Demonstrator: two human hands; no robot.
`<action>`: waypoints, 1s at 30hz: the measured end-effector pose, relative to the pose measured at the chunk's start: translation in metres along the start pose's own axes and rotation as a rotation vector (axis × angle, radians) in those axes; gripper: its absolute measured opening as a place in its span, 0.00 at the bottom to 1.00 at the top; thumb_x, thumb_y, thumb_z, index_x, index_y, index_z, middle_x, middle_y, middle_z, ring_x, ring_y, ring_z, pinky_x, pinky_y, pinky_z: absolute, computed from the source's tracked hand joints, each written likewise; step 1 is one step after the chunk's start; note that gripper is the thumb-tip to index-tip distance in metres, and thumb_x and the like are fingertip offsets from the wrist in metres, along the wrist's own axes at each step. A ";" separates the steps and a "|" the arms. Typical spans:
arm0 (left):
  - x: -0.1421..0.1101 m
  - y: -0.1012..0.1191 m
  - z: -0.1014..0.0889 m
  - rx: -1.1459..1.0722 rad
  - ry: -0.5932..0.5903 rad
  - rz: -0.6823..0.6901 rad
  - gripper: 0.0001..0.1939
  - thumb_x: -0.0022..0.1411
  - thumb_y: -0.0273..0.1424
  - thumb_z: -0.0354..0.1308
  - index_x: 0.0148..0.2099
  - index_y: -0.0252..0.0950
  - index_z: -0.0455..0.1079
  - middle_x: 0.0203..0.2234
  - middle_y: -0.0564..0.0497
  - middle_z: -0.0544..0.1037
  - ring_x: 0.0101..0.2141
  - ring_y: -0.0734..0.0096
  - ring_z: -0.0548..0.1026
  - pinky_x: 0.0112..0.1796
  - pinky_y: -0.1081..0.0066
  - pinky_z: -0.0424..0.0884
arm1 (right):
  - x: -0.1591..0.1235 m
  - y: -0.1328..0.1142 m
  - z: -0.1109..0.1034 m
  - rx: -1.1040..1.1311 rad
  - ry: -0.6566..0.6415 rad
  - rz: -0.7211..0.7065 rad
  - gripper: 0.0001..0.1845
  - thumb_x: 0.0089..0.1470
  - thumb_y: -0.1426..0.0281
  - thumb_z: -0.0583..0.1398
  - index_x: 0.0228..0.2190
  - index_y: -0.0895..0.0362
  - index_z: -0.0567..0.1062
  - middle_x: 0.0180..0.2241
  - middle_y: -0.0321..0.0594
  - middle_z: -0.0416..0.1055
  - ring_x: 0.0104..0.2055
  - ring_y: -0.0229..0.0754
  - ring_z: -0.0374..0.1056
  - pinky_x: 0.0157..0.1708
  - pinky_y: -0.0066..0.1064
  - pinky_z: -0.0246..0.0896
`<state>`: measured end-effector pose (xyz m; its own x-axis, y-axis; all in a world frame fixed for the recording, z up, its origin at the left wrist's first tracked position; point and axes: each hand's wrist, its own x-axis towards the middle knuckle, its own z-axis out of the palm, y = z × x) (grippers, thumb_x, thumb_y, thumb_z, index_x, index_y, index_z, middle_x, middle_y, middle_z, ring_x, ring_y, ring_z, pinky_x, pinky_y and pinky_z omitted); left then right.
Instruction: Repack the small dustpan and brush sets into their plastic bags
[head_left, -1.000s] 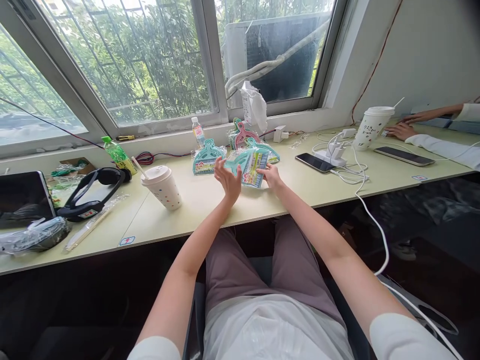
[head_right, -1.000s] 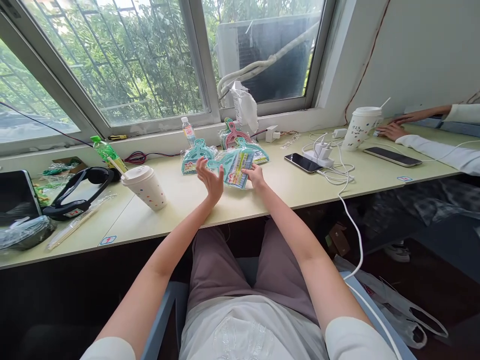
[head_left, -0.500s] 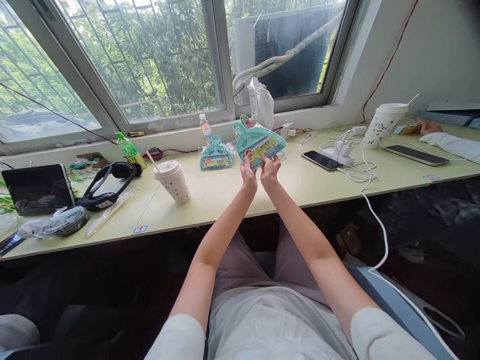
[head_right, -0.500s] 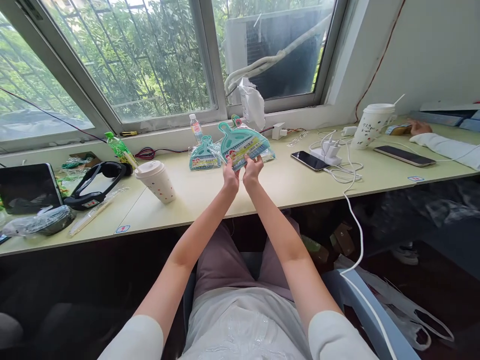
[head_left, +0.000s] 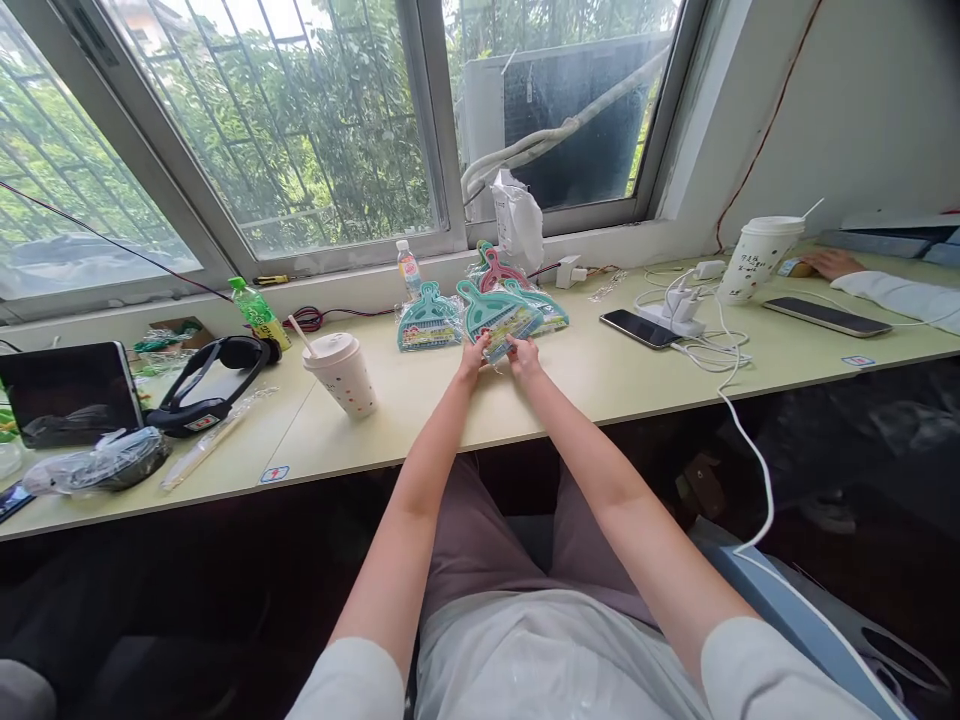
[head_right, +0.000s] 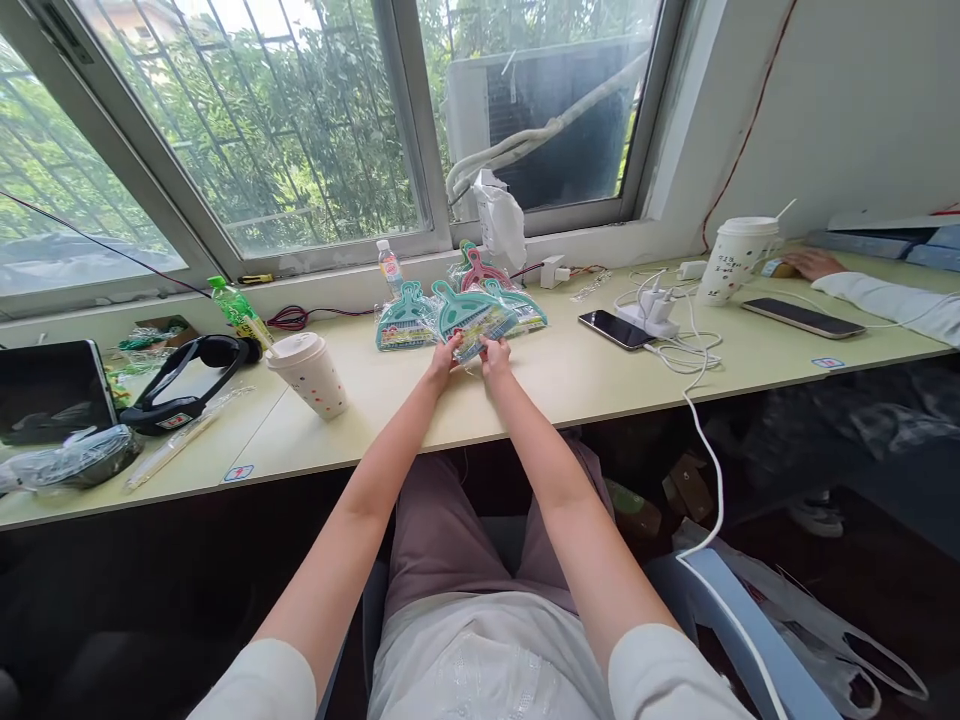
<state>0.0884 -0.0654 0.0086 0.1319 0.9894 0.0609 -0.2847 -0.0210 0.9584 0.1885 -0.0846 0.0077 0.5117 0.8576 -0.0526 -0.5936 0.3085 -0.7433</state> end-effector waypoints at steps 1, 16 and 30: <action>0.001 -0.005 -0.004 0.035 0.014 0.001 0.22 0.61 0.36 0.67 0.55 0.38 0.69 0.44 0.46 0.81 0.45 0.62 0.80 0.42 0.65 0.79 | 0.000 0.003 -0.003 0.003 0.018 0.030 0.15 0.46 0.81 0.62 0.35 0.53 0.70 0.32 0.30 0.76 0.37 0.36 0.76 0.44 0.32 0.77; -0.002 0.001 -0.010 0.161 0.006 0.106 0.17 0.60 0.37 0.68 0.47 0.37 0.69 0.42 0.43 0.78 0.46 0.56 0.79 0.39 0.62 0.78 | -0.006 -0.005 -0.009 0.164 -0.094 0.109 0.16 0.48 0.86 0.59 0.34 0.55 0.70 0.28 0.30 0.77 0.31 0.34 0.75 0.38 0.24 0.76; -0.007 0.010 -0.012 0.090 0.058 0.028 0.18 0.55 0.34 0.71 0.45 0.36 0.71 0.39 0.47 0.81 0.42 0.62 0.80 0.43 0.63 0.79 | -0.009 -0.006 -0.008 0.099 -0.132 0.068 0.17 0.46 0.85 0.59 0.36 0.54 0.71 0.30 0.31 0.78 0.37 0.37 0.77 0.47 0.32 0.76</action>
<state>0.0729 -0.0708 0.0139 0.0695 0.9948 0.0739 -0.2008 -0.0586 0.9779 0.1926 -0.0981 0.0074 0.3858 0.9225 -0.0076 -0.6858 0.2813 -0.6712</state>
